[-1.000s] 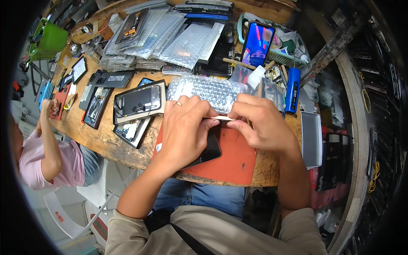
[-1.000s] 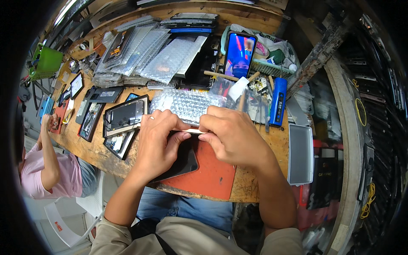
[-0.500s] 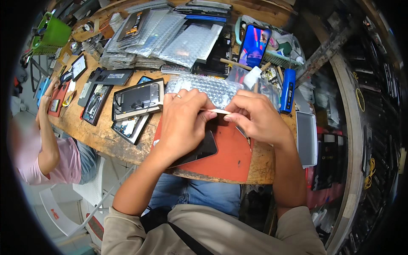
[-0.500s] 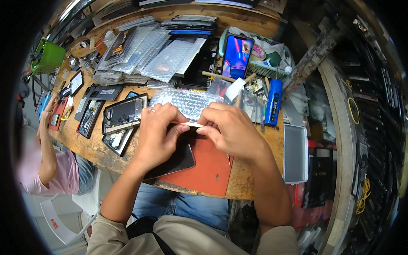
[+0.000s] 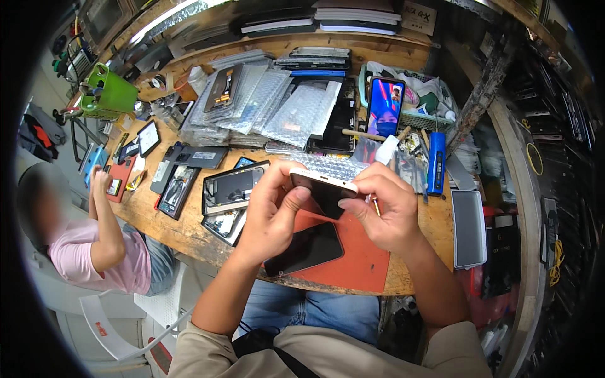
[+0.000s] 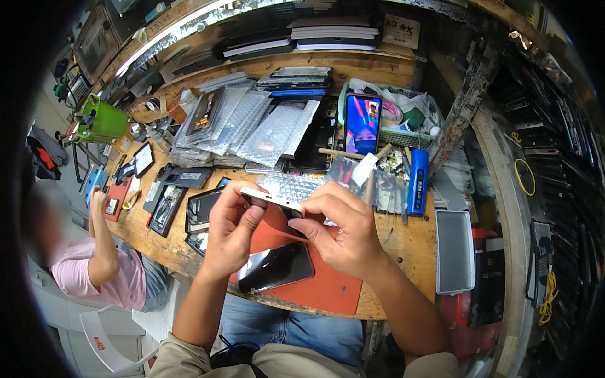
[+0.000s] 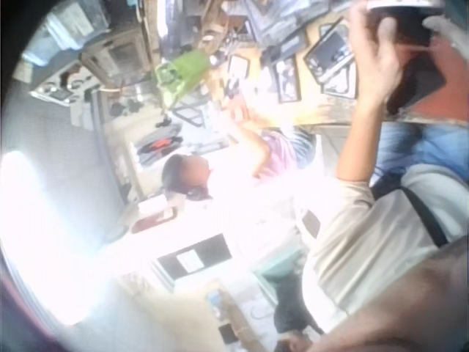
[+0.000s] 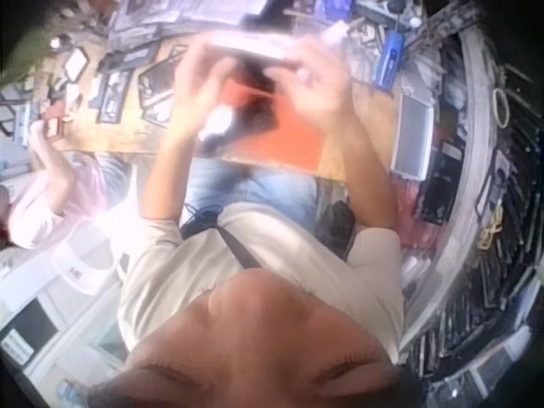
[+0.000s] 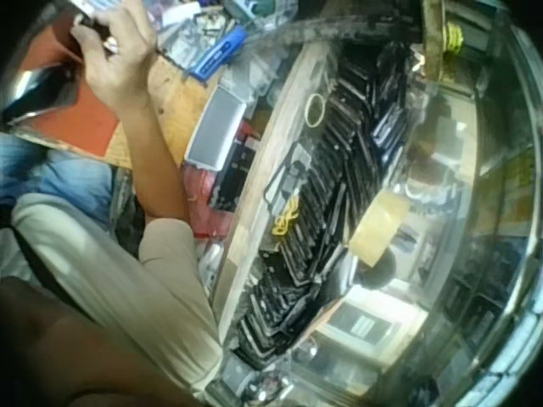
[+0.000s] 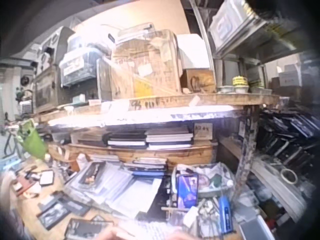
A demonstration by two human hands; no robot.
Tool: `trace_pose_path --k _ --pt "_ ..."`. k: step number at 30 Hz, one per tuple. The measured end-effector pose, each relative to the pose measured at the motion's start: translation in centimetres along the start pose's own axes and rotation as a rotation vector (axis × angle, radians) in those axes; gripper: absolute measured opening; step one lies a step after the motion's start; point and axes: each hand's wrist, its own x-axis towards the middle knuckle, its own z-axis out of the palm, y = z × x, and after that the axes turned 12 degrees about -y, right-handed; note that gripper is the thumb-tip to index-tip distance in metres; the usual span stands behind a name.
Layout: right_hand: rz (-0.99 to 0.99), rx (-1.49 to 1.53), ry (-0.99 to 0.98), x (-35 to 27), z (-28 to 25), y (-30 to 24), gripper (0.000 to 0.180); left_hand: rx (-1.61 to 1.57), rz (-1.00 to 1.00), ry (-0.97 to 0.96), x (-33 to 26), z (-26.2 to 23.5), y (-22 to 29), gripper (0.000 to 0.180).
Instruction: The person disassembles and reassembles smartphones at a workbench. They remove back covers, handle internal components, and test the devices by powering them on. The person also wipes the screen of one phone and uses a plastic pry tool to open another device.
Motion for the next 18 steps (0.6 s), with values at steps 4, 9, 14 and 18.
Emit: trace_pose_path --k 4,9,14,18 --pt "-0.017 -0.031 -0.002 -0.2 0.5 0.0 0.020 -0.025 0.029 -0.012 -0.5 0.1 0.3 0.025" --pt "-0.055 -0.097 0.013 -0.6 0.8 0.2 0.019 0.162 0.071 0.122 -0.1 1.0 1.5 0.011" --pt "-0.156 -0.167 0.145 -0.1 2.0 0.5 0.026 0.444 0.322 0.130 0.4 0.9 2.0 0.022" --pt "-0.209 -0.240 0.149 0.2 2.0 0.6 0.032 0.461 0.433 0.143 0.3 1.1 2.2 0.028"
